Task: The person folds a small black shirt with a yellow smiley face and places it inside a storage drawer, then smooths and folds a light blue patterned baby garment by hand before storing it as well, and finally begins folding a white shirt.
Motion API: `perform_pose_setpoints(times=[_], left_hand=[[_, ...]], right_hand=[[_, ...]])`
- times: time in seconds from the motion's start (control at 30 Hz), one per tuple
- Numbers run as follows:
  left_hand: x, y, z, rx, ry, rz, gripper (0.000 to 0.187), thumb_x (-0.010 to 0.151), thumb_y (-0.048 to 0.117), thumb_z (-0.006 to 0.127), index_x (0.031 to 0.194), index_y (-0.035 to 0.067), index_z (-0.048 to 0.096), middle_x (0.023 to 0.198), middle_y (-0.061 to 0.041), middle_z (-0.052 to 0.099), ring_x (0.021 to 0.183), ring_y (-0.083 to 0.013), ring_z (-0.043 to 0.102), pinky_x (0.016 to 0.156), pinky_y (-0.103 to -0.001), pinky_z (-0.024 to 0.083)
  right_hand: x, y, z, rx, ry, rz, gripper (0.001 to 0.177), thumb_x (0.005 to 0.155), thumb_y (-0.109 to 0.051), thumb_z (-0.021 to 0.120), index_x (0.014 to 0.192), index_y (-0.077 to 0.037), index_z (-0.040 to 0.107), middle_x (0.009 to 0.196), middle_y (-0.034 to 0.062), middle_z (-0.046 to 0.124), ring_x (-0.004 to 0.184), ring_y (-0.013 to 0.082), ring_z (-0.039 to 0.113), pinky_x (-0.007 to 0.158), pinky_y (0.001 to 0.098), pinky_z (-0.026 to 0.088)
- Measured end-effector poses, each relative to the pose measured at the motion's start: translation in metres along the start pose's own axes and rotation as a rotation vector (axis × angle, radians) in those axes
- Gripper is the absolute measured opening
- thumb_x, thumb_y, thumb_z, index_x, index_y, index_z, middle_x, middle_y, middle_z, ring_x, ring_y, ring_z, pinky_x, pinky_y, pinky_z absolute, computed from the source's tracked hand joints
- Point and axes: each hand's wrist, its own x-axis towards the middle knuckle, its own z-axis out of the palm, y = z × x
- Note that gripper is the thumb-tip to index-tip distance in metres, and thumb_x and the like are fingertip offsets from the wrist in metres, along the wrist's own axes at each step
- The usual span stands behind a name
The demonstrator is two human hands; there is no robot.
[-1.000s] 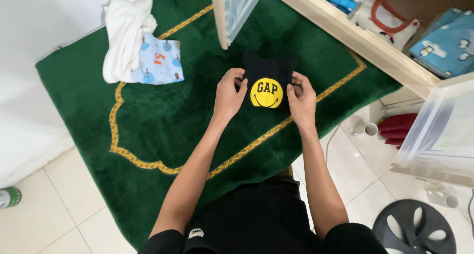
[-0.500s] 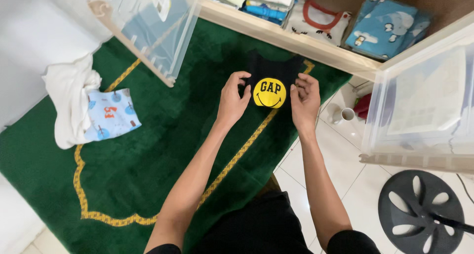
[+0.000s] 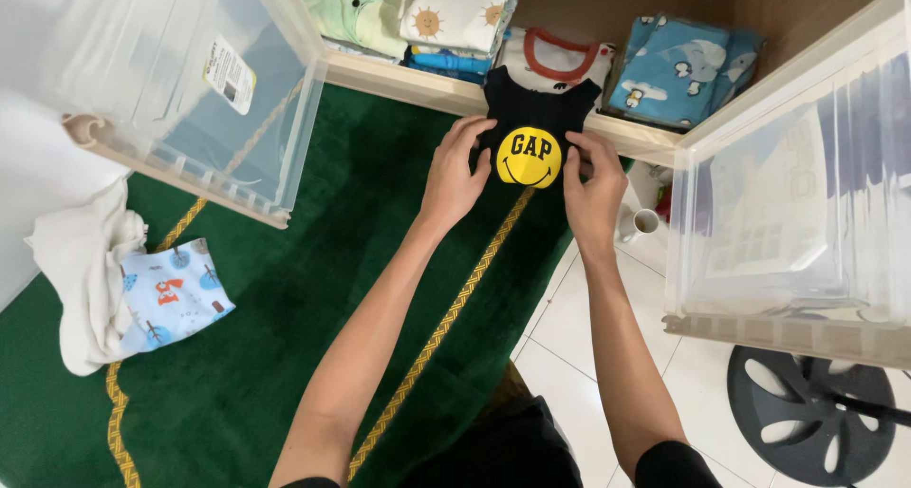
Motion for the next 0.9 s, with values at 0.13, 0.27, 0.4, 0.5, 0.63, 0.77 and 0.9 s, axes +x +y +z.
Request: perform_pose_setpoints(times=[0.13, 0.27, 0.4, 0.5, 0.63, 0.77, 0.9], left_hand=[[0.022, -0.006, 0.011, 0.083, 0.009, 0.101, 0.045, 0.091, 0.001, 0.068, 0.135, 0.006, 0.060, 0.141, -0.015, 0.059, 0.128, -0.0378, 0.060, 0.105, -0.044, 0.048], [0.042, -0.010, 0.019, 0.056, -0.028, 0.086, 0.044, 0.094, 0.002, 0.066, 0.137, 0.005, 0.059, 0.143, -0.015, 0.058, 0.131, -0.0366, 0.058, 0.110, -0.044, 0.049], [0.062, -0.014, 0.030, 0.118, -0.048, 0.121, 0.045, 0.095, 0.003, 0.065, 0.140, 0.002, 0.057, 0.144, -0.016, 0.055, 0.132, -0.0377, 0.056, 0.111, -0.045, 0.047], [0.080, -0.017, 0.044, 0.222, -0.064, 0.179, 0.050, 0.093, 0.005, 0.065, 0.141, -0.002, 0.053, 0.146, -0.019, 0.050, 0.129, -0.0374, 0.057, 0.108, -0.046, 0.046], [0.095, -0.021, 0.064, 0.265, -0.063, 0.176, 0.057, 0.089, 0.002, 0.064, 0.143, -0.007, 0.049, 0.149, -0.021, 0.046, 0.129, -0.0411, 0.056, 0.107, -0.047, 0.047], [0.109, -0.030, 0.078, 0.306, -0.069, 0.186, 0.060, 0.088, 0.000, 0.062, 0.145, -0.010, 0.046, 0.152, -0.023, 0.043, 0.131, -0.0418, 0.055, 0.109, -0.047, 0.047], [0.118, -0.040, 0.084, 0.297, -0.092, 0.162, 0.059, 0.089, -0.001, 0.060, 0.145, -0.011, 0.045, 0.154, -0.025, 0.041, 0.134, -0.0424, 0.054, 0.109, -0.046, 0.048]], right_hand=[[0.018, 0.005, 0.001, -0.114, -0.006, 0.021, 0.024, 0.101, -0.003, 0.063, 0.124, 0.002, 0.070, 0.130, 0.0202, 0.066, 0.111, 0.0308, 0.071, 0.090, 0.0350, 0.060], [0.032, 0.014, 0.005, -0.225, 0.009, -0.039, 0.030, 0.100, -0.006, 0.066, 0.127, 0.004, 0.069, 0.133, 0.0245, 0.064, 0.119, 0.0390, 0.066, 0.099, 0.0425, 0.054], [0.049, 0.024, 0.009, -0.295, 0.019, -0.008, 0.034, 0.099, -0.007, 0.065, 0.131, 0.006, 0.067, 0.136, 0.0271, 0.061, 0.122, 0.0414, 0.064, 0.102, 0.0440, 0.052], [0.066, 0.034, 0.016, -0.398, 0.032, -0.106, 0.041, 0.098, -0.006, 0.066, 0.135, 0.011, 0.063, 0.140, 0.0300, 0.057, 0.129, 0.0451, 0.058, 0.107, 0.0471, 0.048], [0.081, 0.047, 0.026, -0.401, -0.003, -0.096, 0.047, 0.097, -0.004, 0.064, 0.139, 0.014, 0.056, 0.148, 0.0323, 0.049, 0.135, 0.0464, 0.054, 0.111, 0.0469, 0.047], [0.087, 0.051, 0.029, -0.371, -0.031, -0.077, 0.051, 0.097, -0.004, 0.063, 0.143, 0.014, 0.052, 0.152, 0.0326, 0.044, 0.137, 0.0480, 0.052, 0.111, 0.0464, 0.047], [0.095, 0.051, 0.031, -0.393, -0.058, -0.081, 0.053, 0.096, -0.003, 0.061, 0.144, 0.016, 0.049, 0.154, 0.0350, 0.040, 0.136, 0.0493, 0.051, 0.109, 0.0458, 0.048]])
